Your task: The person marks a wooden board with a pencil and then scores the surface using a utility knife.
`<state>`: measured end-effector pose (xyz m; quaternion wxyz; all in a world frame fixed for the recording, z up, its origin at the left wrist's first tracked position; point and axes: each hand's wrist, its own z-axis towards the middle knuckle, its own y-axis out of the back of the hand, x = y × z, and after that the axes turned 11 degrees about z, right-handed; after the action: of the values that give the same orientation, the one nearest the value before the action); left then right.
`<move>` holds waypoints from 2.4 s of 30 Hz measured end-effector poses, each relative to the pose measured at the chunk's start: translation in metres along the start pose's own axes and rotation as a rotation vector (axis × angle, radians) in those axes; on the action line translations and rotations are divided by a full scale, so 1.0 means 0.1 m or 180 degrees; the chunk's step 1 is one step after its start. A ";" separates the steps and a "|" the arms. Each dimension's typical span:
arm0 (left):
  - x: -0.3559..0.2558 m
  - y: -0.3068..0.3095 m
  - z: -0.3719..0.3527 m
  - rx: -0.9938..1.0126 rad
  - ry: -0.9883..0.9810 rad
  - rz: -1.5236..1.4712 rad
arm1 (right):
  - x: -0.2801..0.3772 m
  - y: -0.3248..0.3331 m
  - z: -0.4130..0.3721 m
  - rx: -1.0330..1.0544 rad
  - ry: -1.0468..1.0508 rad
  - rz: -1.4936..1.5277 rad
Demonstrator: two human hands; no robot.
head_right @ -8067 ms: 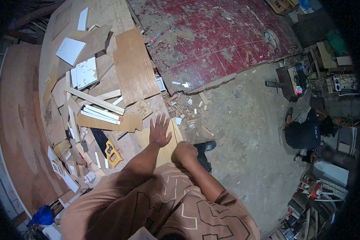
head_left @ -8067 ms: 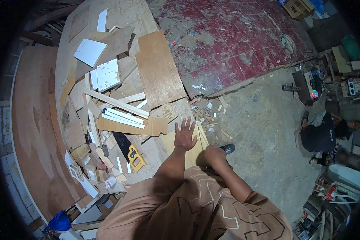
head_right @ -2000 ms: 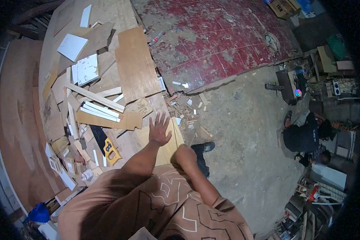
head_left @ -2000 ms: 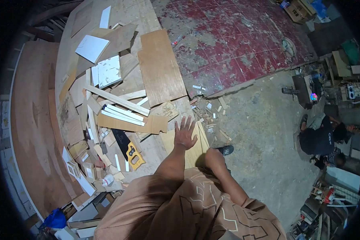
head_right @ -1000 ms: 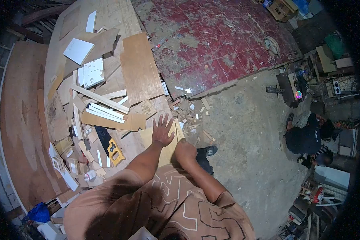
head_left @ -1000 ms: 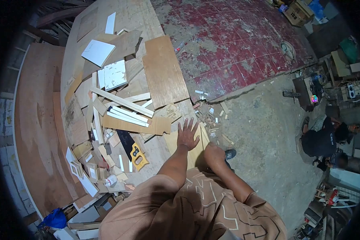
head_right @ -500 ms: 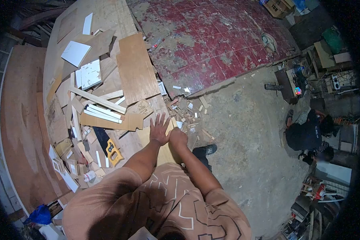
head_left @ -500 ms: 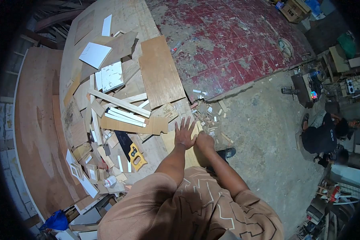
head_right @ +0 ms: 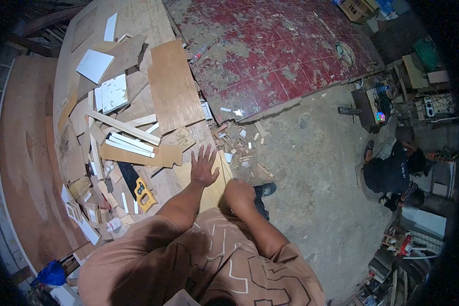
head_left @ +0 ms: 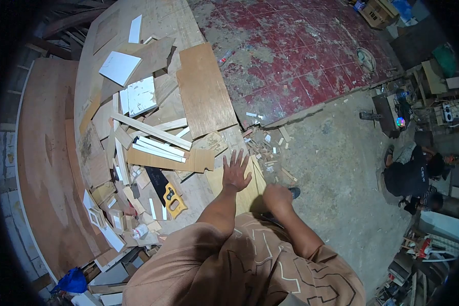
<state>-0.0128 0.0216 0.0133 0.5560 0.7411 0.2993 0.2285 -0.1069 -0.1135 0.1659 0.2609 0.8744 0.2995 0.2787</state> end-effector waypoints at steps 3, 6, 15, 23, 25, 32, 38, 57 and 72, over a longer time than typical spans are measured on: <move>-0.01 0.04 0.00 0.0039 0.0010 0.0054 | 0.10 -0.21 0.55 -0.0034 0.0105 0.0132; -0.01 -0.02 0.01 -0.0041 0.0007 -0.0034 | 0.10 -0.43 0.86 -0.0167 0.0134 0.0125; 0.00 0.00 -0.01 -0.0284 -0.0019 -0.0279 | 0.01 0.01 -0.36 0.0231 -0.0085 -0.0022; 0.00 -0.05 0.01 -0.0160 -0.0016 -0.0063 | 0.07 -0.67 0.86 -0.0317 0.0010 0.0431; 0.00 -0.01 0.01 -0.0159 0.0006 -0.0134 | 0.07 -0.73 0.87 -0.0588 -0.0122 0.0655; 0.00 -0.01 -0.01 -0.0248 -0.0045 -0.0186 | -0.32 -0.70 -0.14 -0.0315 -0.0145 0.0423; 0.00 -0.02 -0.01 -0.0122 -0.0016 -0.0205 | -0.13 -0.20 -0.15 0.0096 -0.0054 0.0380; -0.02 0.00 -0.01 -0.0072 -0.0015 -0.0065 | -0.25 -0.38 -0.15 -0.0008 -0.0209 0.0489; 0.00 -0.05 -0.01 -0.0295 -0.0014 -0.0241 | -0.16 -0.19 -0.12 0.0509 -0.0150 0.0308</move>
<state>-0.0146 0.0236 0.0093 0.5986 0.7032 0.3149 0.2193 -0.1329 -0.1080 0.1571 0.1835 0.9122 0.2719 0.2456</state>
